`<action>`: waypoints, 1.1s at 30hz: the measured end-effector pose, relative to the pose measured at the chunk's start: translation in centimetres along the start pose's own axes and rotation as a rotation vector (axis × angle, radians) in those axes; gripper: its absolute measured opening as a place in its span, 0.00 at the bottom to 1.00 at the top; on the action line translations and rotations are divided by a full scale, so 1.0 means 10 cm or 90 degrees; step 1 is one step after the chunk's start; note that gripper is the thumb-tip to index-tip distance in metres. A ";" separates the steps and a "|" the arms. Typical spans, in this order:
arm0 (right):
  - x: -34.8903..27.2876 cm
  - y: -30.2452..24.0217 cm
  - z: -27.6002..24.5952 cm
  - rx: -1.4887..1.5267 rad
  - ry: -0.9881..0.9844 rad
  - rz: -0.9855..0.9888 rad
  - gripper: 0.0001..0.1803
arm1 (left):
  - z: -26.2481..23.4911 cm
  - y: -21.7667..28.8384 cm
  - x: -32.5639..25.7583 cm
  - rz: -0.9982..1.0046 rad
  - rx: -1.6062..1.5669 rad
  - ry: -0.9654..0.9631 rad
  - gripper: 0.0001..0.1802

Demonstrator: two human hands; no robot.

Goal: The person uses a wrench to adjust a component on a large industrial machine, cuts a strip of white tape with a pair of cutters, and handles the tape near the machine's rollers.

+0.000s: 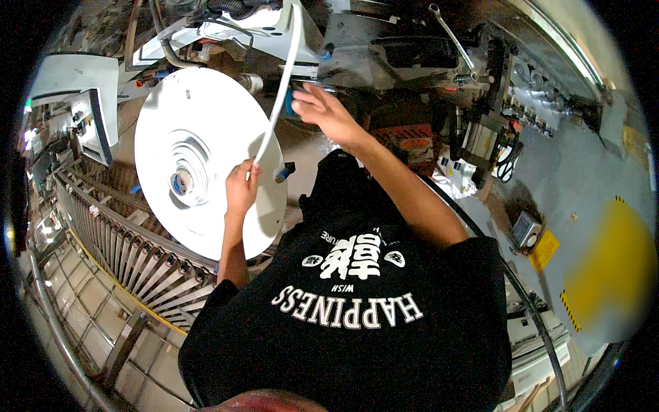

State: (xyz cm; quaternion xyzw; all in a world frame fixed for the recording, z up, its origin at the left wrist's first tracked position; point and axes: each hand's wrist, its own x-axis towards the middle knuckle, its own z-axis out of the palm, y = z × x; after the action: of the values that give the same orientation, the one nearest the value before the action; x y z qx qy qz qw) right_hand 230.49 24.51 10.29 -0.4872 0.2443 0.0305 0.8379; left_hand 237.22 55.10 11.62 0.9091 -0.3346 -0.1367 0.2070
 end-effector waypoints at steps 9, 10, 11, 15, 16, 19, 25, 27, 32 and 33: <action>0.13 -0.76 0.06 0.024 0.043 -0.222 0.13 | 0.06 0.05 -0.29 -0.081 -0.227 -0.101 0.06; 0.10 -0.79 0.05 0.020 0.054 -0.228 0.13 | 0.07 0.05 -0.31 -0.084 -0.246 -0.113 0.06; 0.07 -0.82 0.04 0.016 0.066 -0.234 0.14 | 0.08 0.05 -0.33 -0.089 -0.257 -0.125 0.06; -0.06 -0.88 -0.02 0.036 0.108 -0.254 0.14 | 0.08 0.08 -0.35 -0.103 -0.281 -0.167 0.05; -0.09 -0.88 -0.03 0.044 0.120 -0.259 0.14 | 0.06 0.08 -0.34 -0.107 -0.279 -0.176 0.05; -0.20 -0.89 -0.05 0.080 0.113 -0.252 0.14 | -0.04 0.06 -0.26 -0.060 -0.219 -0.216 0.06; -0.49 -0.70 -0.17 0.263 0.073 -0.233 0.16 | -0.03 0.10 0.35 -0.081 -0.098 -0.066 0.17; -0.66 -0.62 -0.24 0.259 0.122 -0.235 0.16 | 0.32 0.17 0.89 -0.051 -0.138 0.024 0.16; -0.99 -0.37 -0.35 0.190 0.178 -0.253 0.18 | 1.50 0.17 2.15 -0.279 -0.106 0.192 0.20; -1.03 -0.30 -0.36 0.167 0.183 -0.258 0.18 | 1.73 0.13 2.36 -0.402 -0.163 0.175 0.23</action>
State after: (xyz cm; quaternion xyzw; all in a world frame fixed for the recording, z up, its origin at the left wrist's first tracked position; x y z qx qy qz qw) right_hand 220.91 21.87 15.79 -0.4126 0.2603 -0.2392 0.8395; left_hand 247.28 33.57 -5.57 0.9443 0.0132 -0.1113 0.3093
